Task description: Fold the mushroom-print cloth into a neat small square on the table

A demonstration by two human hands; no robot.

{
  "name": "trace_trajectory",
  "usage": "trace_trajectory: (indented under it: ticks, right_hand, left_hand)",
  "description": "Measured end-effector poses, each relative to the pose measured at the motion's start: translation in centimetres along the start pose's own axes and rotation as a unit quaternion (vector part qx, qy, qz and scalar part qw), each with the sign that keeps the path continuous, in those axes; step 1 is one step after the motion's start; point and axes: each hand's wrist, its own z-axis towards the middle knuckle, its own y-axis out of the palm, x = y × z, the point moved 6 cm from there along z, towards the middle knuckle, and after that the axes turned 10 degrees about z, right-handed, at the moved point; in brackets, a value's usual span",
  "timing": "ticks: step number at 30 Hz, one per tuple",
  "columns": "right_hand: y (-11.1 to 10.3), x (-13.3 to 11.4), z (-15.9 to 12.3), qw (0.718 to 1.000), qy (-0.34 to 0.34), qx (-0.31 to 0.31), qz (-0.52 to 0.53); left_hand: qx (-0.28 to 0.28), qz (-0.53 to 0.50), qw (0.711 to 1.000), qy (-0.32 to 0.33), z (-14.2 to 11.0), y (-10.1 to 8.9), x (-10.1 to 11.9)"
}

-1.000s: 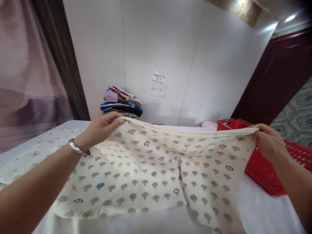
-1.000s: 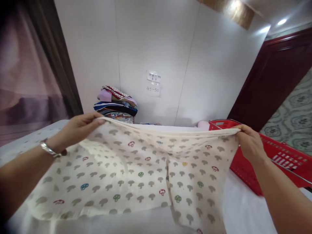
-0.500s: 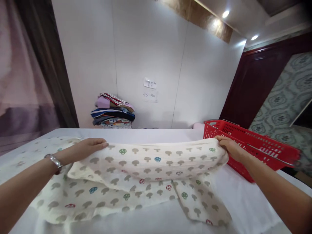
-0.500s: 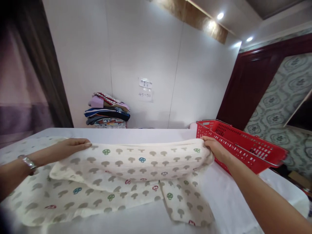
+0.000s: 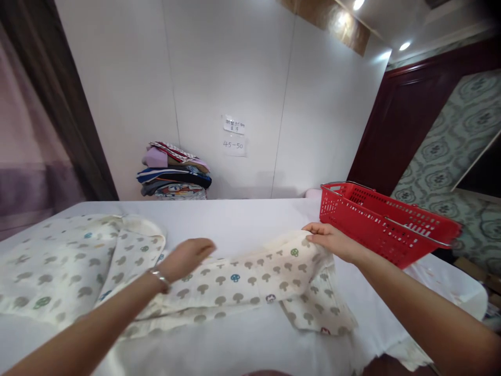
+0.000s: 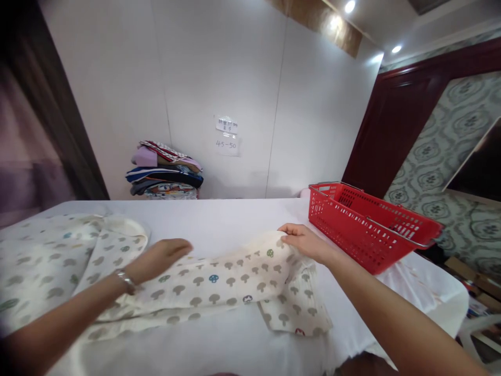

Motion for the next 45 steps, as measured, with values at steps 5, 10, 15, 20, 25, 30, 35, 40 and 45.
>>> trace_trajectory:
  ticks: [5,10,15,20,25,30,35,40,45]
  right_hand:
    - [2.6,-1.2,-0.7,1.000,0.000,-0.011,0.019]
    - [3.1,-1.1,-2.1,0.998,-0.003,-0.028,0.052]
    - [1.9,1.0,-2.7,0.991,0.051,-0.035,0.120]
    - [1.6,2.2,-2.9,0.982,0.079,-0.032,0.171]
    - [1.6,2.3,-3.1,0.992,0.036,-0.034,0.120]
    - [2.0,1.9,-3.5,0.997,-0.001,-0.041,0.067]
    - [2.6,1.6,-3.8,0.997,-0.017,-0.040,0.060]
    - [3.0,3.5,-3.7,0.996,-0.053,-0.029,0.062]
    - [1.6,5.7,-4.0,0.998,-0.051,0.045,-0.009]
  left_hand:
    - [-0.009,-0.166,0.968,0.188,1.4,4.3,15.1]
    - [0.024,-0.241,0.957,0.162,2.3,7.6,18.5]
    - [0.028,-0.294,0.947,0.125,2.0,8.0,18.1]
    - [0.037,-0.371,0.920,0.122,1.7,6.6,17.6]
    - [0.028,-0.436,0.893,0.109,2.0,6.4,17.2]
    - [-0.075,-0.474,0.875,0.062,2.9,8.5,17.0]
    - [-0.091,-0.475,0.874,0.049,3.3,9.3,16.7]
    - [-0.015,-0.479,0.874,0.075,3.2,7.6,16.2]
    - [0.060,-0.422,0.898,0.106,2.8,5.8,15.8]
